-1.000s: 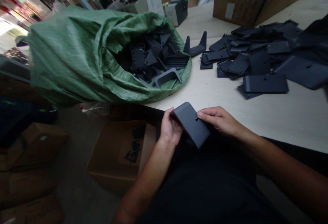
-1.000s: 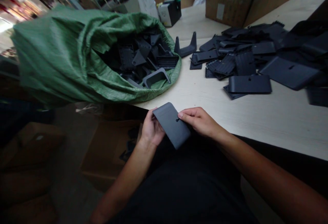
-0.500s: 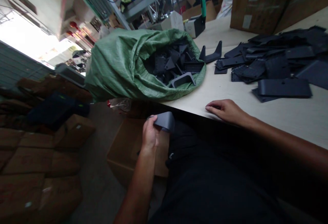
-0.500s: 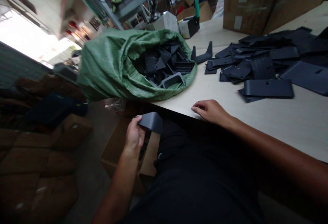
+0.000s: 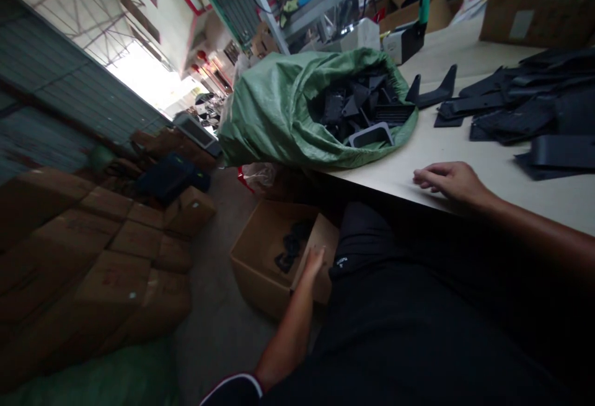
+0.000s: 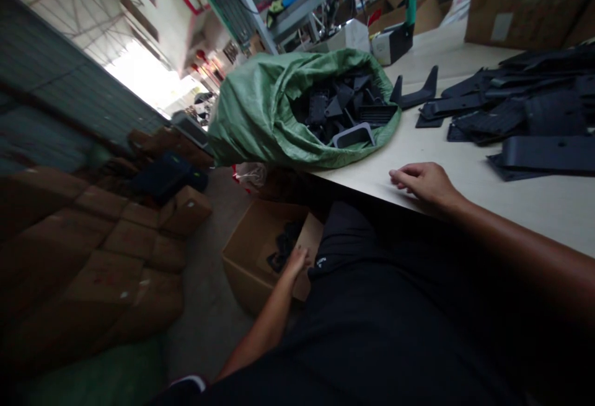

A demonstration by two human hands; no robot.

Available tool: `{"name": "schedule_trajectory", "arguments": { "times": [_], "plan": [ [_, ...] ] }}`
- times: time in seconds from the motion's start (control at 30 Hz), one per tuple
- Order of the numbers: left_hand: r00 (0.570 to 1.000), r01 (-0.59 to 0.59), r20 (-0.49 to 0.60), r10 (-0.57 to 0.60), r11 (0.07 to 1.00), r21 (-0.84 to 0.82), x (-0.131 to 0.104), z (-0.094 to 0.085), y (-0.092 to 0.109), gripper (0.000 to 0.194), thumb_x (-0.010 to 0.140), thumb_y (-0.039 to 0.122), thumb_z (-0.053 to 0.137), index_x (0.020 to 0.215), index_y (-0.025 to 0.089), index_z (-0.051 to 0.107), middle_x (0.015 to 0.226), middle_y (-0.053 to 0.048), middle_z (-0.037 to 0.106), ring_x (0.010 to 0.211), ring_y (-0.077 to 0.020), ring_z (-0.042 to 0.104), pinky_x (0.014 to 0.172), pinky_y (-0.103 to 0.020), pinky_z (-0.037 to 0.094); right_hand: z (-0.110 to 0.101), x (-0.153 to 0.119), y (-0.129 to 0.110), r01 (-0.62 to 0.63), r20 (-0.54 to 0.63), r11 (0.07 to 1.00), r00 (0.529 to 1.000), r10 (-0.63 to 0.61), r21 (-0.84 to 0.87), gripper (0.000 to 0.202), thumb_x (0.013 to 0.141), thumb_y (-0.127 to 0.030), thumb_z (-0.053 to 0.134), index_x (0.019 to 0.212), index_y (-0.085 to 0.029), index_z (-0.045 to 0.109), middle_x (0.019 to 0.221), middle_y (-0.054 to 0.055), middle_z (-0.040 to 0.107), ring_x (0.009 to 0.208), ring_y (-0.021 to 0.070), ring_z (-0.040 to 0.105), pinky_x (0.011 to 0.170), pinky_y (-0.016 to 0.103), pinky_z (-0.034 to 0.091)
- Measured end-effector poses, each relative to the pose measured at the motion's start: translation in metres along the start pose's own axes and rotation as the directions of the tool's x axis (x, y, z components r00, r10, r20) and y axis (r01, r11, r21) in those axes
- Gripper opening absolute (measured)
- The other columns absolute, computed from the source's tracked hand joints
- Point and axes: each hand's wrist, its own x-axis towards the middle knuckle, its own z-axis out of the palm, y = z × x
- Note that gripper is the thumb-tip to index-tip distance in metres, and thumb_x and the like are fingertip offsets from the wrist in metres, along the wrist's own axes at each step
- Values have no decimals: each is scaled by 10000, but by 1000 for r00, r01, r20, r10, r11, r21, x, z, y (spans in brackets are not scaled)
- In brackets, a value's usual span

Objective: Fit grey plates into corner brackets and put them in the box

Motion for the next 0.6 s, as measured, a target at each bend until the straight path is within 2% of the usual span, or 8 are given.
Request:
{"name": "schedule_trajectory", "arguments": {
  "times": [0.07,0.13,0.3,0.4,0.47,0.6],
  "plan": [
    [999,25,47,-25,1000,0,-4,21,-5,392,1024,414,714,1316,155,677,1307,-125,699,1159,-271,699,1022,-503,591,1,1,0,-3,-2,1000,1000,3,-4,332,916,-546,771,846,-225,821,953,172,804,845,350,730,789,530,538],
    [998,21,67,-21,1000,-10,-2,31,-2,401,1022,424,715,1322,160,679,1344,-131,689,1204,-281,684,1061,-521,570,2,2,0,-6,-3,1000,1000,6,0,337,915,-566,747,830,-246,811,950,162,804,842,358,733,777,534,549],
    [991,-84,98,91,994,-65,6,24,28,443,990,485,716,1290,162,678,1218,-127,728,1060,-258,720,963,-472,600,6,3,-2,3,4,1000,1000,-3,-6,428,874,-592,744,851,-169,807,934,175,808,772,264,710,658,385,515],
    [971,-188,123,203,974,-126,10,19,62,497,869,504,754,1222,162,680,1068,-127,747,879,-263,747,832,-423,603,7,5,-3,24,2,999,1000,-24,-20,507,868,-636,742,851,-133,805,866,139,801,733,215,699,628,320,496],
    [945,-264,145,292,947,-185,12,19,90,536,785,525,748,1180,169,680,1018,-118,751,770,-251,747,787,-396,585,7,8,-3,37,0,999,999,-37,-32,517,913,-635,724,858,-125,797,831,104,787,728,197,702,640,304,510],
    [869,-388,197,455,871,-301,5,25,153,602,734,595,712,1169,179,687,1016,-118,773,753,-255,767,771,-369,566,9,11,-2,40,10,998,999,-40,-54,428,1020,-556,701,899,-147,740,809,20,739,714,156,692,707,313,576]
  ]
}}
